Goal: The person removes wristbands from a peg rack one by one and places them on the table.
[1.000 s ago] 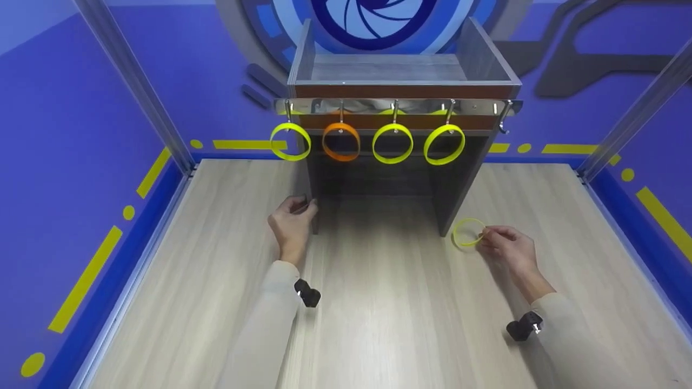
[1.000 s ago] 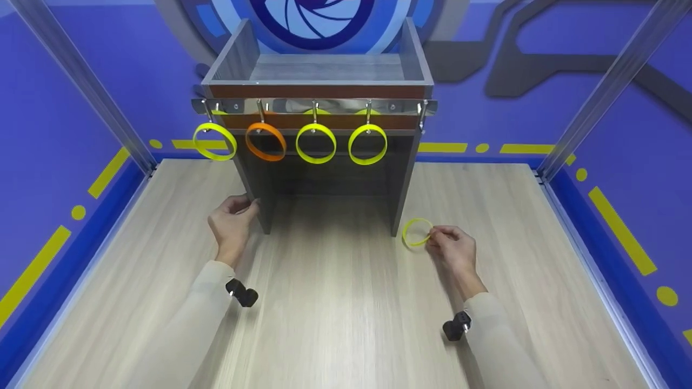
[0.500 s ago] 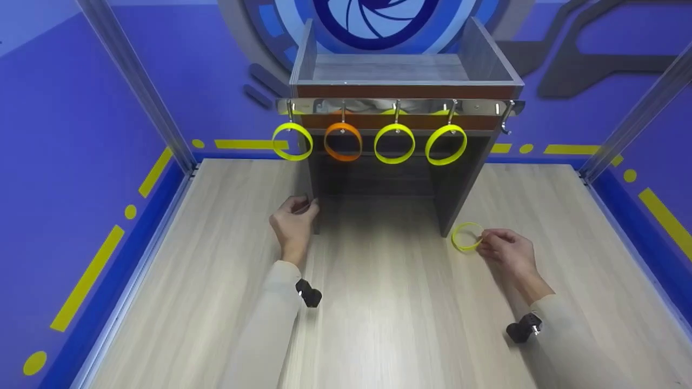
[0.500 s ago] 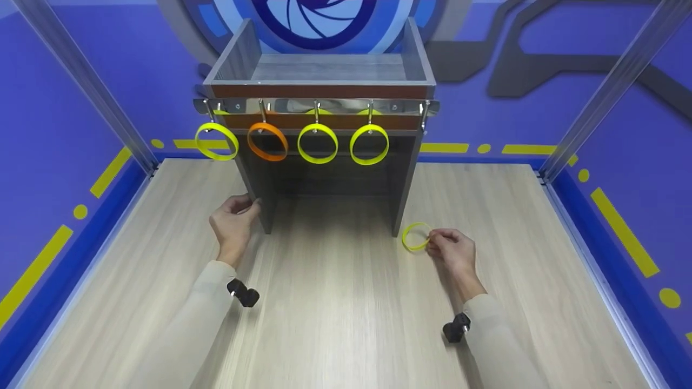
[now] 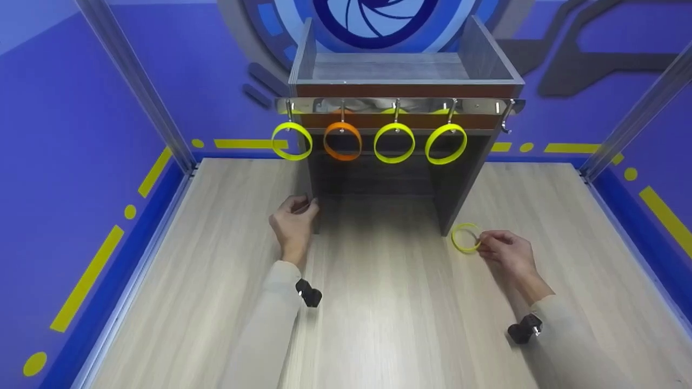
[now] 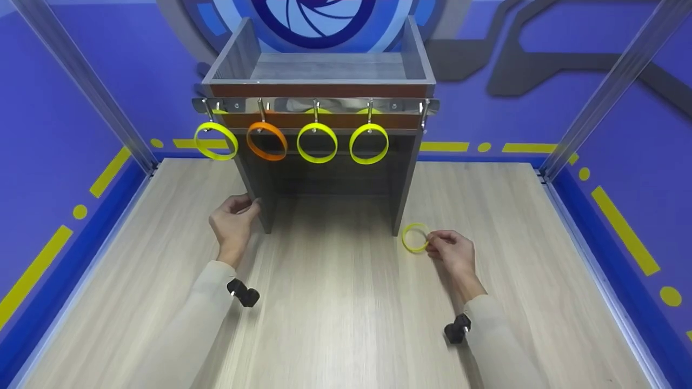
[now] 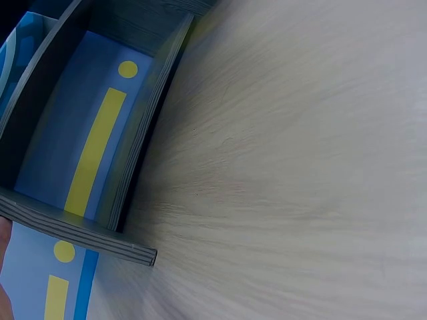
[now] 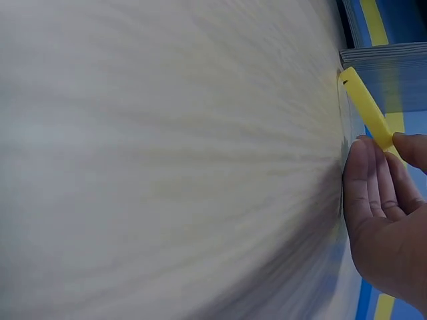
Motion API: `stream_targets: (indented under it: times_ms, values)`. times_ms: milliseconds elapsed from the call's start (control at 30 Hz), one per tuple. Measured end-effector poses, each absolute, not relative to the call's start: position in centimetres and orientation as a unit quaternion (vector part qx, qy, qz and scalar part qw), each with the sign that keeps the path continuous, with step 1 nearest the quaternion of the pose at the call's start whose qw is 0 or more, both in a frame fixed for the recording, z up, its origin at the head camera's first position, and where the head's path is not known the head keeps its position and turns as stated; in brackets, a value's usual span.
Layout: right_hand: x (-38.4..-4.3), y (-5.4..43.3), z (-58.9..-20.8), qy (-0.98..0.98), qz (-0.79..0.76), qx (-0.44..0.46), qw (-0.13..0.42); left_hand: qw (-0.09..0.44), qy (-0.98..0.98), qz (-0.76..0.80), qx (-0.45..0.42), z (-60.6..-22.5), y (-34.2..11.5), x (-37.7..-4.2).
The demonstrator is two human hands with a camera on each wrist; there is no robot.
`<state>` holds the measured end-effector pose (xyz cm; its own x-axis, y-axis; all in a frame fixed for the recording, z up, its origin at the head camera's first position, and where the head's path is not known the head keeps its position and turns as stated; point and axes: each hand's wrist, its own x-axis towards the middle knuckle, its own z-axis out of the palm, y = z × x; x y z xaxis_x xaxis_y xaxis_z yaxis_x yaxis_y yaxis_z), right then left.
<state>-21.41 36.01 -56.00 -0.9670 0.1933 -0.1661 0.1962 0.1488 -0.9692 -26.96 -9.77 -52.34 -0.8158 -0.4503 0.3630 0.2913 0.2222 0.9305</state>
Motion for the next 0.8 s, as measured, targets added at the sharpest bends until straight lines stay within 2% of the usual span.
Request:
stream_targets:
  times_ms: [400,800]
  values:
    - [-20.9,36.0,-55.1,0.828,-0.541,0.146,-0.008,0.295,-0.724,-0.621,0.061,-52.4,-9.8,-27.0]
    - [-20.6,36.2,-52.7,0.859,-0.492,0.077,-0.122,0.300,-0.732,-0.609,0.057,-52.5,-9.7,-26.9]
